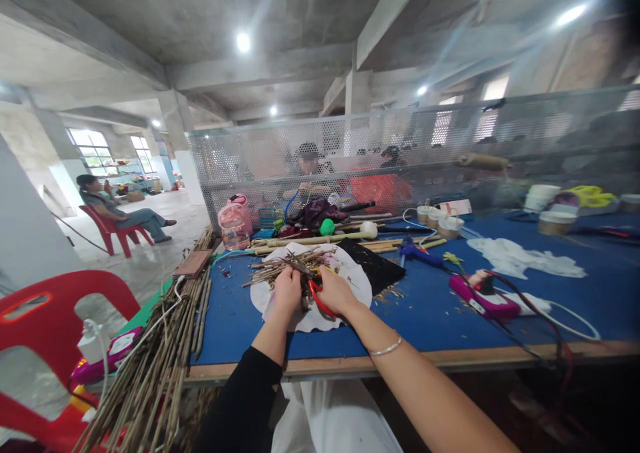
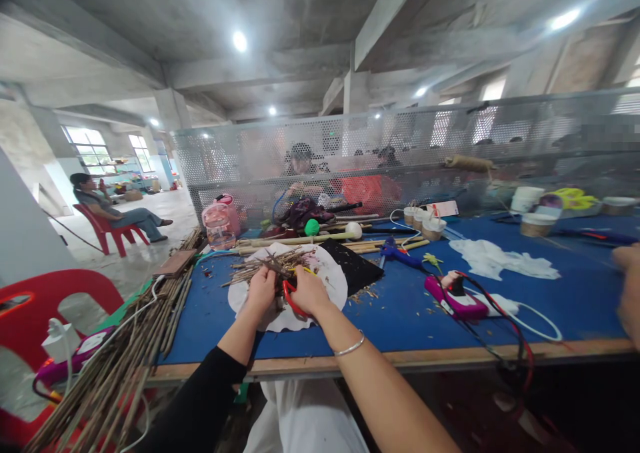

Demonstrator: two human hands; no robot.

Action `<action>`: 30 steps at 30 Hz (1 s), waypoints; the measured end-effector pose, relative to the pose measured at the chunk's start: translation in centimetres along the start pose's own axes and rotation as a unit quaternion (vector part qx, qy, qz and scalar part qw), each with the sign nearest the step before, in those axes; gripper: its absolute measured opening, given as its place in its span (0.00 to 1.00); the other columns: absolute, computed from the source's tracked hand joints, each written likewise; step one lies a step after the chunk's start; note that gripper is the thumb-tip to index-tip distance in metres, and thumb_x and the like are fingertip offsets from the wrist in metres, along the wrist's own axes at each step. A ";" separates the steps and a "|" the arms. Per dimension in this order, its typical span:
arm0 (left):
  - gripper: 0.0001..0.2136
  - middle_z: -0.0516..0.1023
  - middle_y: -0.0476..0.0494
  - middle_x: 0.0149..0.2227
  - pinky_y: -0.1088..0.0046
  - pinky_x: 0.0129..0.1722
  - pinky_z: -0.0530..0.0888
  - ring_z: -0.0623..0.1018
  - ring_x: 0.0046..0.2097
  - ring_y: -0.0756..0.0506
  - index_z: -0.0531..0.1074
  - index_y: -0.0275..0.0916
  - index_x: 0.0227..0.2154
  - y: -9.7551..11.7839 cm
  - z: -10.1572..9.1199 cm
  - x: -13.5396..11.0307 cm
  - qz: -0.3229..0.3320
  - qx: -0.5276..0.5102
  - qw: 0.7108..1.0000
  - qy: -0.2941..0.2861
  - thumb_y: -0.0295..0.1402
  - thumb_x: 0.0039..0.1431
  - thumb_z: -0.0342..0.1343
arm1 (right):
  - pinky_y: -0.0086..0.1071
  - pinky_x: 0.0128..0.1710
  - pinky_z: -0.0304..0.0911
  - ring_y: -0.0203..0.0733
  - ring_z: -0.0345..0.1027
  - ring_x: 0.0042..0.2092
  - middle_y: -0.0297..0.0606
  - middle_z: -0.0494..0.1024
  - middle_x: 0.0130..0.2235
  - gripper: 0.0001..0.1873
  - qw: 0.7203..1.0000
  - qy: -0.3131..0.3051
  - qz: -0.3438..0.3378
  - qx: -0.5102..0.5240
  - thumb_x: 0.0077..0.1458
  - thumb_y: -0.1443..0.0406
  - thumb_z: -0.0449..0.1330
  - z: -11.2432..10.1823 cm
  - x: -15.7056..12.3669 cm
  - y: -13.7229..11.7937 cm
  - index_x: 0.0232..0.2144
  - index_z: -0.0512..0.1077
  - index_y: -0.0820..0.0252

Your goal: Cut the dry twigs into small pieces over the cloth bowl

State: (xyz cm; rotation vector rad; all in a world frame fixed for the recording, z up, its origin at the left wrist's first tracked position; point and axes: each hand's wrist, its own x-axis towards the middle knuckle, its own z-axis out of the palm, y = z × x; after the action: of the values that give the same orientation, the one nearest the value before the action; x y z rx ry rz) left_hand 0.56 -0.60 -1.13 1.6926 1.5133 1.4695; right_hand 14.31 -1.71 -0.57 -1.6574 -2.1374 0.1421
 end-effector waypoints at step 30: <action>0.13 0.73 0.45 0.28 0.74 0.34 0.63 0.69 0.31 0.48 0.67 0.38 0.26 -0.6 0.1 0.3 -0.019 0.026 0.999 0.012 0.35 0.59 0.40 | 0.31 0.32 0.55 0.47 0.71 0.38 0.45 0.76 0.38 0.15 0.998 -0.031 0.051 -0.024 0.48 0.66 0.54 -0.2 -0.1 -0.2 0.41 0.65 0.59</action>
State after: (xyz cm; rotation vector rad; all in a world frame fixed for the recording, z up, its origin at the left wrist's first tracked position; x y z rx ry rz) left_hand 0.35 -0.08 -1.56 1.6715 1.6010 1.4487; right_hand 14.24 -1.89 -0.34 -1.8119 -2.1179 0.1766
